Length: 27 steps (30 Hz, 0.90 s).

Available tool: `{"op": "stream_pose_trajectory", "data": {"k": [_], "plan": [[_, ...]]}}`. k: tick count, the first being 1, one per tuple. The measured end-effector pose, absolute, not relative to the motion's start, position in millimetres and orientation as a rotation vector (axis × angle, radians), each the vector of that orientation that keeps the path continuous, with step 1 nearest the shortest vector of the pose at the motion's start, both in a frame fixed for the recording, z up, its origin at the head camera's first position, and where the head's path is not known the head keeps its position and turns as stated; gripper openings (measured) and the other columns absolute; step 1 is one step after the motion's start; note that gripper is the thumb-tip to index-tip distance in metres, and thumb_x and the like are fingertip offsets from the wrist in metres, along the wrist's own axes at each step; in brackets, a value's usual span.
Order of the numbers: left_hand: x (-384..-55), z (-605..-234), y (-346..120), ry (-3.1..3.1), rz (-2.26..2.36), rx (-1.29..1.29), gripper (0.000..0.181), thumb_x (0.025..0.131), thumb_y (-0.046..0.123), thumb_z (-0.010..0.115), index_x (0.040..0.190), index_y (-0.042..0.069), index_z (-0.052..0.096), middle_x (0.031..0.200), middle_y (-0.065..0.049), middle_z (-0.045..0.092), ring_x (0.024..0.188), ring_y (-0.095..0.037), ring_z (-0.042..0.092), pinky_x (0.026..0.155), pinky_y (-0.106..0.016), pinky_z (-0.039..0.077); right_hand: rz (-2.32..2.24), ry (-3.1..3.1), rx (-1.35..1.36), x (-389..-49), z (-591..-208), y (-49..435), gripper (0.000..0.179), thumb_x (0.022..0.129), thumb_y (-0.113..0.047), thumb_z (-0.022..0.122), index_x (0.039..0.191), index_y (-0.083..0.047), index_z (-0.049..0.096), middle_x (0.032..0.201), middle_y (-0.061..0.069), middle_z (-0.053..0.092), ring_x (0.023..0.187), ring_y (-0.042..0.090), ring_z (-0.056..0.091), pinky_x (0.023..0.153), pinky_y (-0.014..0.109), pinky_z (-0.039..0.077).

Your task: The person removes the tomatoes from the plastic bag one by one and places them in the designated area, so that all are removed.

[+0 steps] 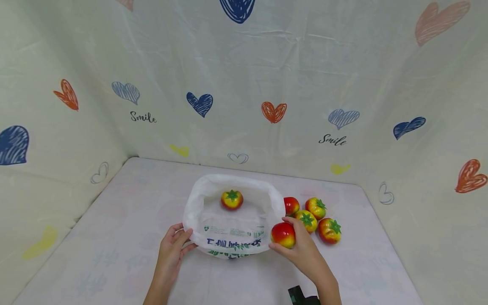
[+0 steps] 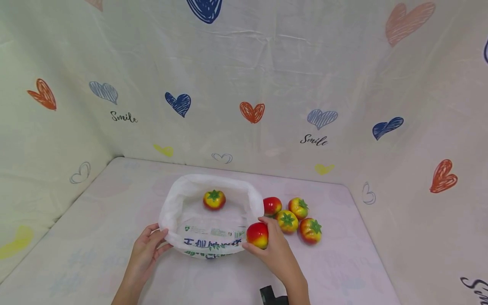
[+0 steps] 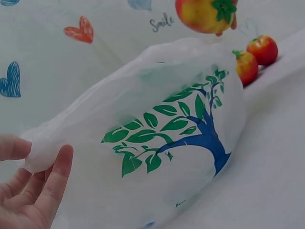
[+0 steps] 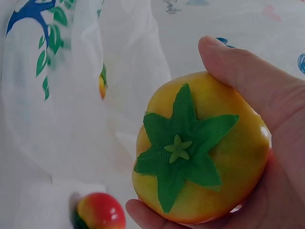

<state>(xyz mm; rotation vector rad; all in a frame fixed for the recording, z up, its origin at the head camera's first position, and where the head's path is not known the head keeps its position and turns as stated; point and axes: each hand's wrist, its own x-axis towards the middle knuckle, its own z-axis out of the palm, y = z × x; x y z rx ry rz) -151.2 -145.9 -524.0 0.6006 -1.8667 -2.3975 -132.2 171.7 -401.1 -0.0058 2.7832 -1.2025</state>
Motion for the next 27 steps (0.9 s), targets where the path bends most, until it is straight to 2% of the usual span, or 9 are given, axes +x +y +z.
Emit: {"op": "stream_pose_trajectory", "data": {"k": [10, 17, 21, 27], "plan": [[-152, -527, -146, -1.855, -2.407, 0.589, 0.066, 0.07, 0.047, 0.071, 0.121, 0.017, 0.043, 0.11, -0.006, 0.057, 0.089, -0.016, 0.062, 0.076, -0.033, 0.056, -1.098, 2.809, 0.205, -136, -423, 200, 0.086, 0.069, -0.051, 0.071, 0.132, -0.009, 0.031, 0.135, 0.015, 0.04, 0.12, 0.034, 0.042, 0.094, 0.055, 0.042], [-152, -526, -146, -1.881, -2.393, 0.608, 0.066, 0.07, 0.049, 0.07, 0.121, 0.017, 0.043, 0.111, -0.006, 0.056, 0.09, -0.016, 0.062, 0.076, -0.032, 0.056, -1.057, 2.755, 0.328, -135, -438, 220, 0.097, 0.065, -0.061, 0.068, 0.131, -0.003, 0.028, 0.132, 0.022, 0.037, 0.117, 0.039, 0.04, 0.094, 0.058, 0.04], [-151, -523, -146, -1.891, -2.389, 0.607, 0.067, 0.07, 0.05, 0.07, 0.122, 0.018, 0.042, 0.111, -0.006, 0.055, 0.09, -0.015, 0.062, 0.077, -0.032, 0.056, -1.013, 2.752, 0.363, -135, -444, 230, 0.092, 0.069, -0.057, 0.068, 0.131, -0.001, 0.029, 0.131, 0.024, 0.039, 0.115, 0.04, 0.04, 0.093, 0.059, 0.04], [-152, -526, -146, -1.885, -2.393, 0.589, 0.067, 0.07, 0.05, 0.07, 0.121, 0.017, 0.042, 0.11, -0.007, 0.056, 0.09, -0.015, 0.062, 0.077, -0.032, 0.056, -0.971, 2.739, 0.412, -137, -452, 243, 0.092, 0.069, -0.059, 0.066, 0.131, 0.0, 0.032, 0.132, 0.026, 0.037, 0.115, 0.041, 0.039, 0.094, 0.06, 0.038]]}}
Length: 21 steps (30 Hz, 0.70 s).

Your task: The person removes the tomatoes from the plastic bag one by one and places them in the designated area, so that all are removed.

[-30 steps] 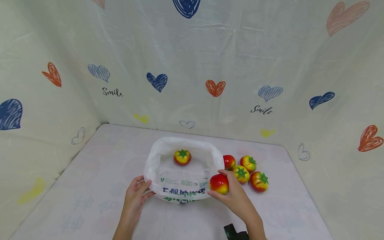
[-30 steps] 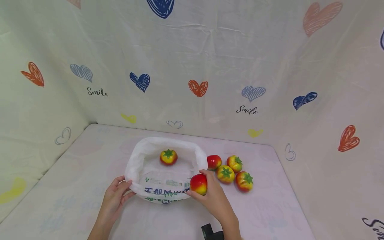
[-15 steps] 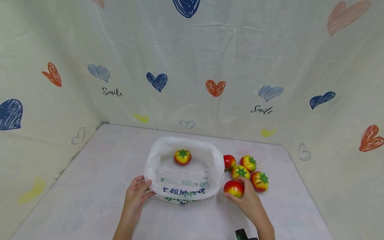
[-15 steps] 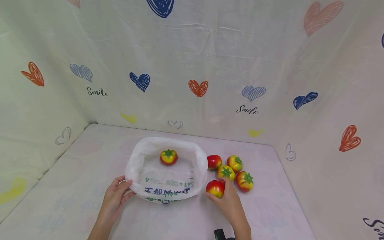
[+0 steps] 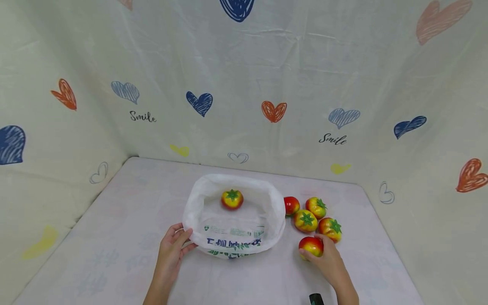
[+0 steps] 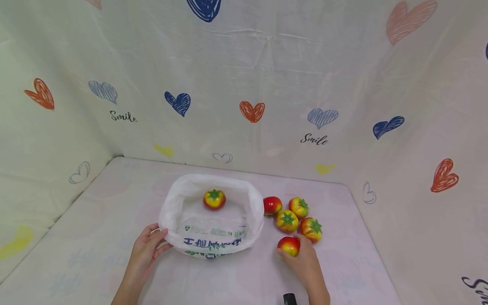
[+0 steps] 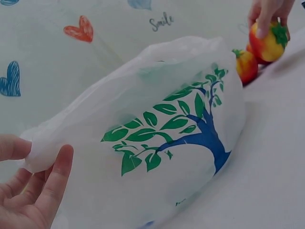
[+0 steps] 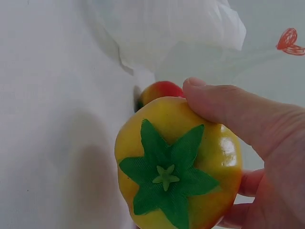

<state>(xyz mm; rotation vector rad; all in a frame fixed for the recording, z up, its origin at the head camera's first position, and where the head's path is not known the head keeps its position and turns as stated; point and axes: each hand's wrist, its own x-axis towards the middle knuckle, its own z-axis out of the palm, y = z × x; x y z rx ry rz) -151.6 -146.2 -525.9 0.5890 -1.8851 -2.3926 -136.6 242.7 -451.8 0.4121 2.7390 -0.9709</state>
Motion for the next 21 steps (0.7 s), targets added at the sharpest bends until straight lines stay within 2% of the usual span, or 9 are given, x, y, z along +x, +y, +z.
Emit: {"op": "stream_pose_trajectory", "data": {"k": [5, 9, 12, 17, 21], "plan": [[-151, -528, -146, -1.88, -2.388, 0.569, 0.064, 0.073, 0.047, 0.07, 0.121, 0.016, 0.042, 0.111, -0.008, 0.056, 0.09, -0.017, 0.062, 0.076, -0.033, 0.056, -0.942, 2.721, 0.446, -138, -458, 252, 0.096, 0.068, -0.062, 0.065, 0.132, 0.001, 0.031, 0.131, 0.028, 0.035, 0.113, 0.042, 0.038, 0.095, 0.061, 0.036], [-149, -525, -146, -1.877, -2.391, 0.529, 0.058, 0.075, 0.043, 0.069, 0.119, 0.015, 0.043, 0.106, -0.004, 0.058, 0.087, -0.013, 0.062, 0.075, -0.031, 0.056, -0.93, 2.705, 0.455, -139, -462, 258, 0.098, 0.067, -0.064, 0.064, 0.132, 0.002, 0.031, 0.132, 0.029, 0.033, 0.113, 0.043, 0.038, 0.096, 0.061, 0.034], [-146, -516, -145, -1.872, -2.397, 0.446, 0.05, 0.081, 0.035, 0.065, 0.119, 0.011, 0.043, 0.102, -0.002, 0.06, 0.085, -0.012, 0.062, 0.073, -0.029, 0.056, -0.931, 2.688, 0.463, -139, -465, 261, 0.1, 0.067, -0.065, 0.063, 0.133, 0.003, 0.03, 0.132, 0.03, 0.032, 0.113, 0.044, 0.037, 0.097, 0.061, 0.033], [-137, -492, -139, -1.894, -2.384, 0.417, 0.048, 0.083, 0.032, 0.064, 0.119, 0.008, 0.041, 0.099, 0.001, 0.06, 0.084, -0.011, 0.061, 0.072, -0.027, 0.056, -0.945, 2.677, 0.476, -138, -468, 264, 0.101, 0.069, -0.068, 0.059, 0.134, 0.003, 0.028, 0.133, 0.031, 0.029, 0.116, 0.045, 0.034, 0.098, 0.062, 0.031], [-141, -502, -143, -1.888, -2.405, 0.403, 0.047, 0.084, 0.032, 0.063, 0.119, 0.01, 0.042, 0.1, 0.002, 0.06, 0.084, -0.01, 0.062, 0.072, -0.027, 0.056, -0.957, 2.682, 0.482, -138, -468, 265, 0.1, 0.071, -0.068, 0.057, 0.135, 0.003, 0.027, 0.133, 0.031, 0.028, 0.118, 0.046, 0.032, 0.099, 0.062, 0.031]]}}
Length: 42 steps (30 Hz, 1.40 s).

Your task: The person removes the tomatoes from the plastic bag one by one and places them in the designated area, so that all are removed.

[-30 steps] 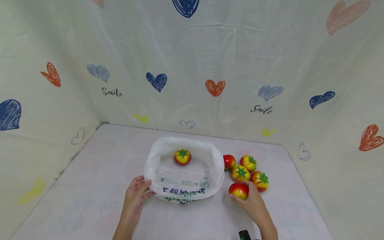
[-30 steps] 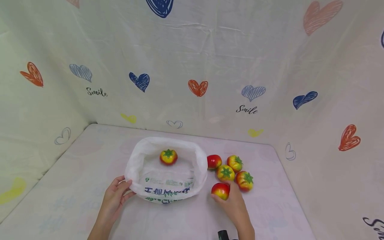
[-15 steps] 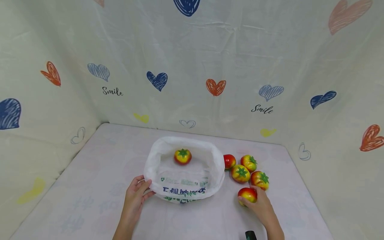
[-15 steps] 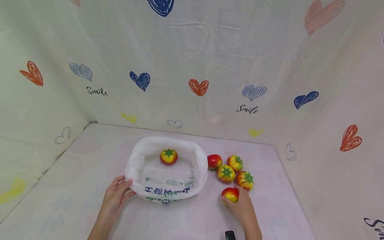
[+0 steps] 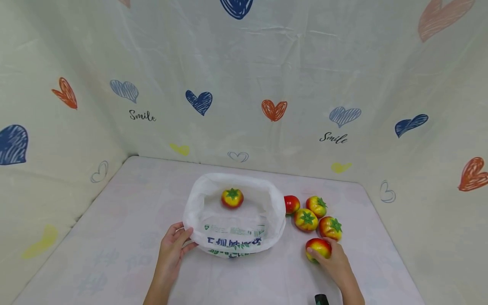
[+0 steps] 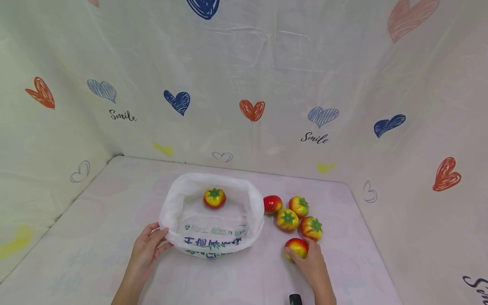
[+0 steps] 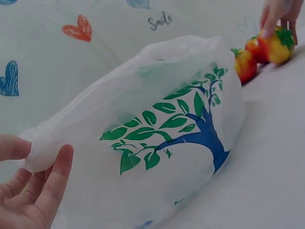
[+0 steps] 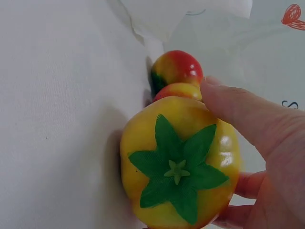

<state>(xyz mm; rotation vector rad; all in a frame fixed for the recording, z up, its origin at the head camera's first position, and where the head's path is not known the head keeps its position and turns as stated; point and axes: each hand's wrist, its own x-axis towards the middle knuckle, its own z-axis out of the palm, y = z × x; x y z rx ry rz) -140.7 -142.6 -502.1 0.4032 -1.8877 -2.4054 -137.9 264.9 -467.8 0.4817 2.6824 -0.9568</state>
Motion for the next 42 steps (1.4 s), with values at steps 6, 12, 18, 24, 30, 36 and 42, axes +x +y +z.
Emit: {"op": "stream_pose_trajectory", "data": {"k": [6, 12, 18, 24, 30, 36, 42], "plan": [[-149, -524, -147, -1.861, -2.414, 0.449, 0.051, 0.081, 0.035, 0.066, 0.12, 0.012, 0.043, 0.104, -0.003, 0.059, 0.086, -0.013, 0.063, 0.073, -0.029, 0.056, -0.971, 2.679, 0.487, -137, -466, 269, 0.098, 0.073, -0.067, 0.056, 0.136, 0.002, 0.026, 0.133, 0.031, 0.027, 0.118, 0.046, 0.031, 0.099, 0.062, 0.03], [-151, -525, -146, -1.885, -2.402, 0.505, 0.053, 0.08, 0.037, 0.066, 0.121, 0.013, 0.042, 0.106, -0.004, 0.059, 0.088, -0.013, 0.063, 0.075, -0.031, 0.056, -1.003, 2.675, 0.501, -135, -462, 273, 0.098, 0.073, -0.066, 0.056, 0.135, 0.003, 0.025, 0.131, 0.03, 0.031, 0.116, 0.044, 0.035, 0.099, 0.059, 0.033], [-147, -520, -146, -1.853, -2.417, 0.365, 0.045, 0.085, 0.031, 0.063, 0.119, 0.01, 0.043, 0.102, -0.002, 0.061, 0.084, -0.012, 0.063, 0.071, -0.028, 0.056, -1.016, 2.685, 0.51, -135, -459, 273, 0.094, 0.072, -0.063, 0.059, 0.133, 0.002, 0.03, 0.127, 0.028, 0.037, 0.112, 0.042, 0.041, 0.095, 0.054, 0.041], [-145, -518, -146, -1.83, -2.43, 0.322, 0.04, 0.085, 0.027, 0.062, 0.117, 0.01, 0.044, 0.1, 0.0, 0.061, 0.083, -0.011, 0.063, 0.07, -0.028, 0.056, -1.018, 2.71, 0.497, -136, -461, 271, 0.084, 0.074, -0.06, 0.061, 0.128, 0.0, 0.038, 0.122, 0.026, 0.043, 0.107, 0.037, 0.042, 0.093, 0.053, 0.042], [-131, -468, -134, -1.917, -2.411, 0.508, 0.042, 0.088, 0.022, 0.059, 0.12, 0.006, 0.038, 0.094, 0.006, 0.059, 0.081, -0.007, 0.061, 0.072, -0.024, 0.056, -1.025, 2.741, 0.494, -140, -464, 269, 0.084, 0.076, -0.058, 0.06, 0.13, 0.002, 0.036, 0.126, 0.027, 0.038, 0.109, 0.039, 0.041, 0.094, 0.054, 0.041], [-134, -476, -136, -1.904, -2.415, 0.476, 0.045, 0.087, 0.023, 0.06, 0.121, 0.004, 0.038, 0.094, 0.005, 0.06, 0.082, -0.008, 0.061, 0.072, -0.025, 0.056, -1.021, 2.798, 0.471, -143, -464, 269, 0.079, 0.081, -0.053, 0.058, 0.129, 0.006, 0.035, 0.126, 0.029, 0.037, 0.109, 0.039, 0.042, 0.093, 0.052, 0.042], [-147, -520, -147, -1.817, -2.439, 0.35, 0.039, 0.085, 0.027, 0.062, 0.117, 0.012, 0.044, 0.099, 0.002, 0.062, 0.083, -0.01, 0.063, 0.07, -0.028, 0.056, -1.041, 2.832, 0.463, -141, -452, 266, 0.072, 0.084, -0.048, 0.057, 0.129, 0.004, 0.037, 0.123, 0.027, 0.039, 0.109, 0.038, 0.043, 0.092, 0.052, 0.042]]}}
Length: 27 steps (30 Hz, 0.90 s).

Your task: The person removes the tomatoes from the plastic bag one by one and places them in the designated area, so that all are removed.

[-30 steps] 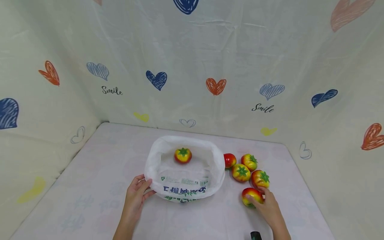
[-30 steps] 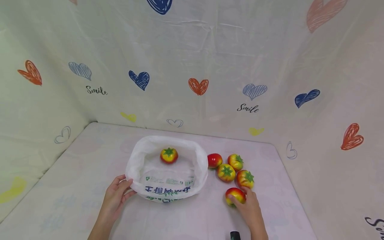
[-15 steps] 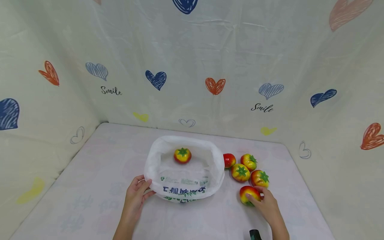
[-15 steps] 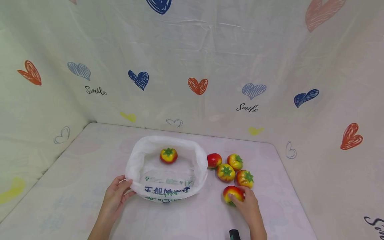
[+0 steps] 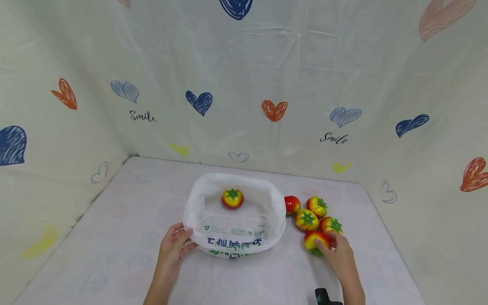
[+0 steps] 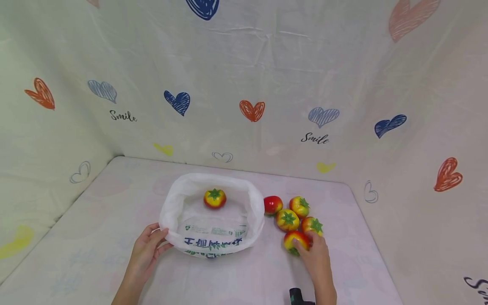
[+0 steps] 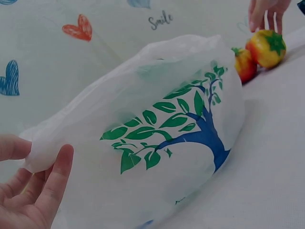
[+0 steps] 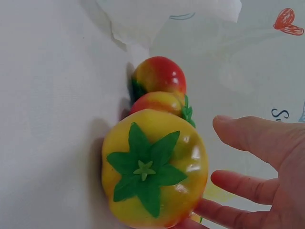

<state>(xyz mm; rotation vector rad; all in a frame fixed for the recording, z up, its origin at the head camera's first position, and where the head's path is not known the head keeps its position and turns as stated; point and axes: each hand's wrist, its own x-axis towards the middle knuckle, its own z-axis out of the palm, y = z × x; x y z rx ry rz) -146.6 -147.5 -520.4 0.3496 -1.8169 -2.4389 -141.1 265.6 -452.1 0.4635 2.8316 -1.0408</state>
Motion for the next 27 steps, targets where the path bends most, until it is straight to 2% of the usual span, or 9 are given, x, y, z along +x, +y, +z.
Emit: {"op": "stream_pose_trajectory", "data": {"k": [3, 6, 10, 13, 17, 22, 27], "plan": [[-144, -513, -145, -1.813, -2.433, 0.34, 0.041, 0.085, 0.025, 0.062, 0.117, 0.009, 0.043, 0.099, 0.0, 0.061, 0.082, -0.011, 0.063, 0.069, -0.028, 0.057, -1.064, 2.857, 0.478, -141, -449, 264, 0.067, 0.085, -0.046, 0.056, 0.129, 0.002, 0.039, 0.124, 0.025, 0.038, 0.11, 0.038, 0.041, 0.093, 0.053, 0.042], [-140, -500, -142, -1.834, -2.413, 0.347, 0.045, 0.084, 0.026, 0.064, 0.118, 0.005, 0.042, 0.097, 0.0, 0.061, 0.082, -0.011, 0.063, 0.069, -0.028, 0.057, -1.028, 2.943, 0.525, -143, -454, 265, 0.063, 0.083, -0.05, 0.056, 0.125, -0.004, 0.044, 0.121, 0.018, 0.044, 0.103, 0.028, 0.046, 0.088, 0.048, 0.047], [-139, -498, -142, -1.862, -2.417, 0.37, 0.042, 0.085, 0.029, 0.063, 0.117, 0.009, 0.043, 0.097, 0.004, 0.061, 0.082, -0.009, 0.063, 0.07, -0.026, 0.056, -1.039, 2.984, 0.512, -142, -447, 259, 0.058, 0.085, -0.049, 0.054, 0.123, -0.007, 0.047, 0.12, 0.016, 0.047, 0.099, 0.025, 0.048, 0.086, 0.046, 0.049], [-140, -501, -143, -1.852, -2.421, 0.359, 0.042, 0.085, 0.029, 0.063, 0.116, 0.01, 0.043, 0.097, 0.003, 0.062, 0.082, -0.01, 0.063, 0.07, -0.027, 0.056, -1.09, 2.942, 0.451, -138, -432, 252, 0.055, 0.089, -0.044, 0.052, 0.126, -0.004, 0.044, 0.124, 0.02, 0.045, 0.107, 0.032, 0.046, 0.093, 0.05, 0.044], [-140, -502, -142, -1.824, -2.415, 0.326, 0.045, 0.084, 0.028, 0.064, 0.117, 0.005, 0.043, 0.098, -0.002, 0.061, 0.082, -0.013, 0.063, 0.068, -0.029, 0.057, -1.082, 2.929, 0.382, -136, -424, 243, 0.048, 0.09, -0.037, 0.052, 0.126, -0.006, 0.044, 0.127, 0.016, 0.048, 0.116, 0.031, 0.045, 0.097, 0.051, 0.041], [-138, -494, -140, -1.866, -2.411, 0.391, 0.043, 0.085, 0.03, 0.063, 0.116, 0.009, 0.043, 0.097, 0.003, 0.061, 0.082, -0.009, 0.063, 0.071, -0.027, 0.056, -1.086, 2.95, 0.239, -138, -427, 228, 0.037, 0.09, -0.028, 0.055, 0.12, -0.007, 0.05, 0.121, 0.012, 0.053, 0.111, 0.027, 0.05, 0.095, 0.046, 0.045], [-131, -469, -133, -1.927, -2.384, 0.5, 0.046, 0.085, 0.027, 0.062, 0.119, 0.005, 0.04, 0.094, 0.004, 0.06, 0.082, -0.008, 0.061, 0.072, -0.026, 0.056, -1.126, 2.992, 0.127, -135, -431, 210, 0.028, 0.087, -0.022, 0.059, 0.113, -0.011, 0.056, 0.115, 0.006, 0.057, 0.104, 0.023, 0.053, 0.092, 0.043, 0.048]]}}
